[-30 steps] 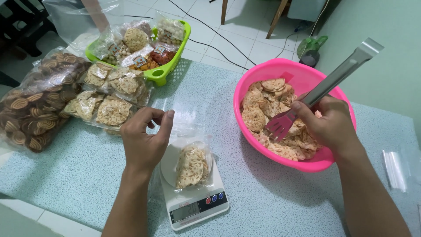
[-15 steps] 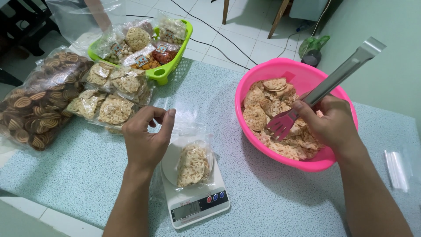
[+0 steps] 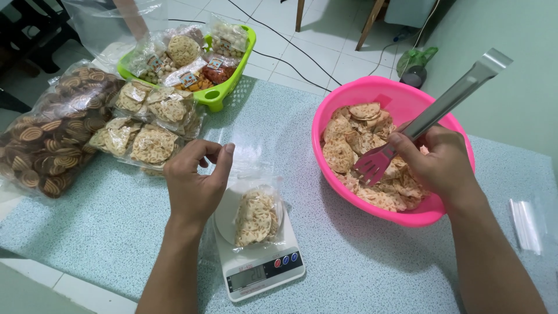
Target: A person is packaging crispy snacks by using tongs to transfer them from a large bowl into small plastic bags, which are then weighed on a digital scale.
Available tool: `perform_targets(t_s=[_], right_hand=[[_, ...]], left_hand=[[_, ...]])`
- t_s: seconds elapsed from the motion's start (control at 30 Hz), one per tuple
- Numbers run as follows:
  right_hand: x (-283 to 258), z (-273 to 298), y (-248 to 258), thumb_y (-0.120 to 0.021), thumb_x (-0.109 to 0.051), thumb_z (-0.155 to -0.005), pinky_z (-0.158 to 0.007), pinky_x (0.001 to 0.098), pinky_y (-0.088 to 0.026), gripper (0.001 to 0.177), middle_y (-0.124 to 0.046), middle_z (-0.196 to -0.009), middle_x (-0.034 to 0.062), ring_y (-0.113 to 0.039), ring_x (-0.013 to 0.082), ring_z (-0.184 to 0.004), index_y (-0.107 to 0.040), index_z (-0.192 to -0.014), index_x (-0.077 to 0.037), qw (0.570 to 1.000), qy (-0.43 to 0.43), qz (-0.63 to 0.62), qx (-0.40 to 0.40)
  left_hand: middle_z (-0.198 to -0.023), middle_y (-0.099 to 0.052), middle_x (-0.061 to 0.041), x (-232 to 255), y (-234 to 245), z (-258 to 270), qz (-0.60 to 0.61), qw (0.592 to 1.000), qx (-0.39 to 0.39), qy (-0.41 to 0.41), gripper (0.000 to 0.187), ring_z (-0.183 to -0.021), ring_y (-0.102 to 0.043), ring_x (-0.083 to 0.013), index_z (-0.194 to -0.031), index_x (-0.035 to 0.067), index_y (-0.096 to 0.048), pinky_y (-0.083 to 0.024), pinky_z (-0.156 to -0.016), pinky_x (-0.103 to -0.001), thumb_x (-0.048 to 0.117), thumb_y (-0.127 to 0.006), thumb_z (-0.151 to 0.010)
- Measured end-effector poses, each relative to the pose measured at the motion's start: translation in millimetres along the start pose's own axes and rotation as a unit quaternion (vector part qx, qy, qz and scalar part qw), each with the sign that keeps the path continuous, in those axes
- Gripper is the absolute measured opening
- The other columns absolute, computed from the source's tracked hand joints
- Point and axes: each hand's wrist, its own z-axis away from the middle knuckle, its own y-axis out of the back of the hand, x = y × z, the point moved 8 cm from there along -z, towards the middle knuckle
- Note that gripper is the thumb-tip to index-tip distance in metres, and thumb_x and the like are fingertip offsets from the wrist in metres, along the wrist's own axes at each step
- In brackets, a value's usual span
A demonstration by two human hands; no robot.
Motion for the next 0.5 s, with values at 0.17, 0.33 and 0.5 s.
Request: perform_targets(t_s=[0.17, 0.33, 0.5], right_hand=[[1.9, -0.5, -0.2, -0.07, -0.032, -0.097, -0.075, 0.0357, -0.052, 0.027, -0.076, -0.087, 0.0055, -0.068, 0.0194, -0.085, -0.082, -0.101, -0.008, 1.0, 0.01, 0.001, -0.001], [-1.6, 0.2, -0.6, -0.069, -0.032, -0.096, -0.076, 0.0378, -0.056, 0.03, -0.078, -0.092, 0.008, -0.072, 0.0226, -0.088, -0.08, -0.107, -0.007, 1.0, 0.006, -0.006, -0.003], [1.0, -0.2, -0.6, -0.07, -0.032, -0.097, -0.074, 0.0361, -0.054, 0.028, -0.077, -0.089, 0.0073, -0.071, 0.0213, -0.085, -0.081, -0.103, -0.006, 1.0, 0.0, -0.011, -0.003]], left_hand=[[-0.069, -0.061, -0.001, -0.9, 0.3, 0.3, 0.002, 1.0, 0.001, 0.003, 0.028, -0.063, -0.053, -0.0148, -0.076, 0.01, -0.063, -0.041, -0.06, -0.033, 0.022, -0.07, -0.1], [-0.069, -0.061, -0.002, 0.2, 1.6, -0.3, 0.006, 1.0, 0.005, 0.0, 0.029, -0.063, -0.054, -0.0149, -0.075, 0.009, -0.062, -0.042, -0.06, -0.033, 0.022, -0.07, -0.1], [-0.07, -0.063, -0.001, -0.1, 1.2, -0.2, -0.002, 1.0, 0.003, 0.0, 0.027, -0.064, -0.055, -0.0151, -0.076, 0.01, -0.064, -0.042, -0.061, -0.033, 0.022, -0.07, -0.099]])
